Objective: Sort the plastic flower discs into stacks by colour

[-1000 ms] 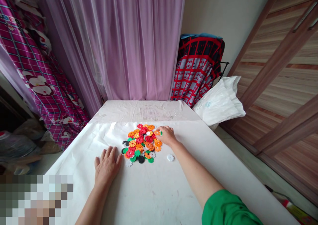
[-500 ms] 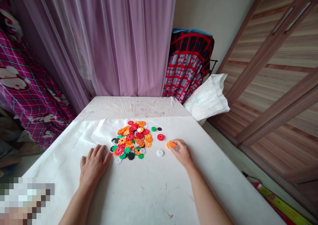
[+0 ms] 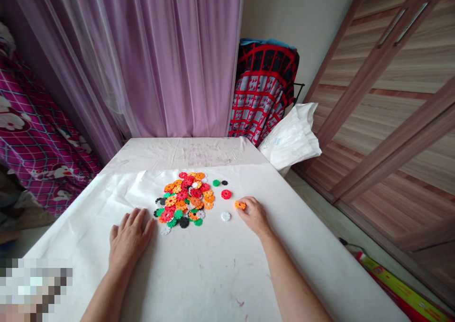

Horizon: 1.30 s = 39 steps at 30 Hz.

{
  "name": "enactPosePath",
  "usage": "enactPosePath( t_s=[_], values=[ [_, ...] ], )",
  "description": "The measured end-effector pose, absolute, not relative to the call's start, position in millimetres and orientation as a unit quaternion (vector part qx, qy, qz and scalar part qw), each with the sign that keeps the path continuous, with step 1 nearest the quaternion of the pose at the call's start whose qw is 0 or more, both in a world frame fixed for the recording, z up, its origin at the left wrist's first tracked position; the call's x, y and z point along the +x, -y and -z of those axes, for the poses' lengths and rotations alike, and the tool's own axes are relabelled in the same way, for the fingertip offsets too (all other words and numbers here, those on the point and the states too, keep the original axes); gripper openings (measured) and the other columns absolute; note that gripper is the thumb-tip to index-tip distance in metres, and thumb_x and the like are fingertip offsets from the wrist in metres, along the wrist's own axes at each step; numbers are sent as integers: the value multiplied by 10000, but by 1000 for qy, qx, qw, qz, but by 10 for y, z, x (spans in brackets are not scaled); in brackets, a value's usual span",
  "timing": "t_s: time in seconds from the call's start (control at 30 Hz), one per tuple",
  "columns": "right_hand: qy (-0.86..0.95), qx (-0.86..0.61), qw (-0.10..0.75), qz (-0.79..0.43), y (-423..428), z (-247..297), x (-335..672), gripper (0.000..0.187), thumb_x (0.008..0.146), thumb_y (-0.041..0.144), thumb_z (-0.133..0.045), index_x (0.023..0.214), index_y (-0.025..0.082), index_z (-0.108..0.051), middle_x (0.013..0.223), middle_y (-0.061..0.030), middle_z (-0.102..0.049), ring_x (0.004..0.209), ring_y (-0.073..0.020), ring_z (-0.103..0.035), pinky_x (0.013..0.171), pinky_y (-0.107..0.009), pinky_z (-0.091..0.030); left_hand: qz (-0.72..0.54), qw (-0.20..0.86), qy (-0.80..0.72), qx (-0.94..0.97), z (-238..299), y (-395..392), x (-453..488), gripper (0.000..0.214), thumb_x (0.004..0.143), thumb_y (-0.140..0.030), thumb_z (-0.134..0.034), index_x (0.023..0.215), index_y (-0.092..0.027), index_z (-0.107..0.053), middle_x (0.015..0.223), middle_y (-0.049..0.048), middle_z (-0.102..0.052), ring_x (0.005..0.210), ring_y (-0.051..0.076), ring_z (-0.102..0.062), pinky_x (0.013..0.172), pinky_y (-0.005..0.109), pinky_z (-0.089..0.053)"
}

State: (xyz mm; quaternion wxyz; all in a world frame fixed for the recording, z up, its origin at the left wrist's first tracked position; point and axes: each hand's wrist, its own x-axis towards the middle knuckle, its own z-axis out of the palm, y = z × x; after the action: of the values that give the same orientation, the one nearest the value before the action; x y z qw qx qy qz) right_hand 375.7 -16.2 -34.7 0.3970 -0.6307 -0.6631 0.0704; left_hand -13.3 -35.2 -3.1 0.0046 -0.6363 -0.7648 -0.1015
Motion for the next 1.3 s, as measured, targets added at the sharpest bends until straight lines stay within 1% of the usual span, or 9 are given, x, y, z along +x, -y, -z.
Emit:
enactPosePath(
  t_s=[0.2, 0.37, 0.53, 0.67, 0.77, 0.87, 1.03, 1.17, 1.3],
  values=[
    [673, -631, 381, -59, 183, 321, 3753, 189, 761, 242, -602, 924, 236, -698, 1010, -55, -709, 946, -216, -658, 904, -365, -496, 107, 9, 765, -635, 46, 348, -134, 559, 963, -473, -279, 1392, -224, -536, 1515, 104, -484, 1414, 317, -363, 1127, 531, -286],
    [672, -639, 370, -60, 186, 310, 3756, 210, 757, 244, -602, 944, 246, -697, 1016, -54, -712, 965, -227, -655, 911, -375, -493, 91, 4, 767, -636, 23, 349, -127, 590, 971, -494, -243, 1402, -202, -519, 1534, 101, -464, 1429, 302, -353, 1137, 507, -284],
    [674, -635, 373, -59, 184, 322, 3753, 208, 768, 260, -586, 943, 235, -694, 1017, -62, -711, 963, -231, -657, 907, -380, -492, 76, -20, 773, -630, 5, 346, -125, 598, 976, -495, -232, 1432, -207, -490, 1569, 86, -422, 1458, 298, -317, 1160, 516, -250],
    [669, -635, 381, -58, 185, 335, 3761, 219, 758, 283, -594, 945, 230, -695, 1023, -65, -706, 962, -232, -661, 905, -378, -496, 83, -17, 771, -632, 23, 350, -131, 592, 974, -500, -245, 1424, -211, -499, 1563, 85, -432, 1451, 299, -326, 1162, 527, -246],
    [660, -637, 395, -55, 149, 313, 3766, 194, 783, 308, -590, 921, 228, -700, 1027, -72, -708, 971, -234, -664, 906, -369, -498, 91, -12, 769, -633, 35, 356, -131, 593, 976, -505, -240, 1417, -210, -506, 1556, 89, -440, 1446, 294, -331, 1160, 525, -250],
    [664, -634, 394, -39, 44, 226, 3686, 171, 817, 278, -565, 895, 233, -710, 1014, -71, -717, 983, -230, -659, 910, -356, -491, 90, -12, 771, -630, 42, 358, -126, 584, 977, -498, -250, 1416, -213, -508, 1558, 86, -438, 1448, 291, -329, 1162, 517, -246],
    [727, -605, 322, -39, -301, -57, 3202, 216, 828, 188, -566, 959, 260, -721, 1095, -38, -720, 1032, -212, -626, 930, -336, -459, 104, -18, 772, -627, 43, 363, -121, 563, 980, -489, -275, 1405, -215, -522, 1551, 86, -449, 1447, 295, -328, 1168, 527, -235],
    [752, -619, 215, -71, -626, -277, 2730, 255, 865, 236, -579, 1086, 259, -703, 1172, -30, -708, 1105, -205, -598, 952, -313, -426, 115, -24, 769, -629, 18, 371, -116, 544, 980, -471, -297, 1396, -213, -534, 1537, 103, -464, 1439, 301, -344, 1158, 542, -253],
    [720, -668, 156, -106, -848, -372, 2458, 265, 906, 297, -546, 1129, 261, -685, 1175, -25, -716, 1129, -217, -594, 949, -324, -419, 109, -28, 771, -627, 13, 362, -117, 543, 980, -475, -300, 1399, -215, -529, 1539, 95, -463, 1444, 296, -343, 1165, 539, -248]
  ],
)
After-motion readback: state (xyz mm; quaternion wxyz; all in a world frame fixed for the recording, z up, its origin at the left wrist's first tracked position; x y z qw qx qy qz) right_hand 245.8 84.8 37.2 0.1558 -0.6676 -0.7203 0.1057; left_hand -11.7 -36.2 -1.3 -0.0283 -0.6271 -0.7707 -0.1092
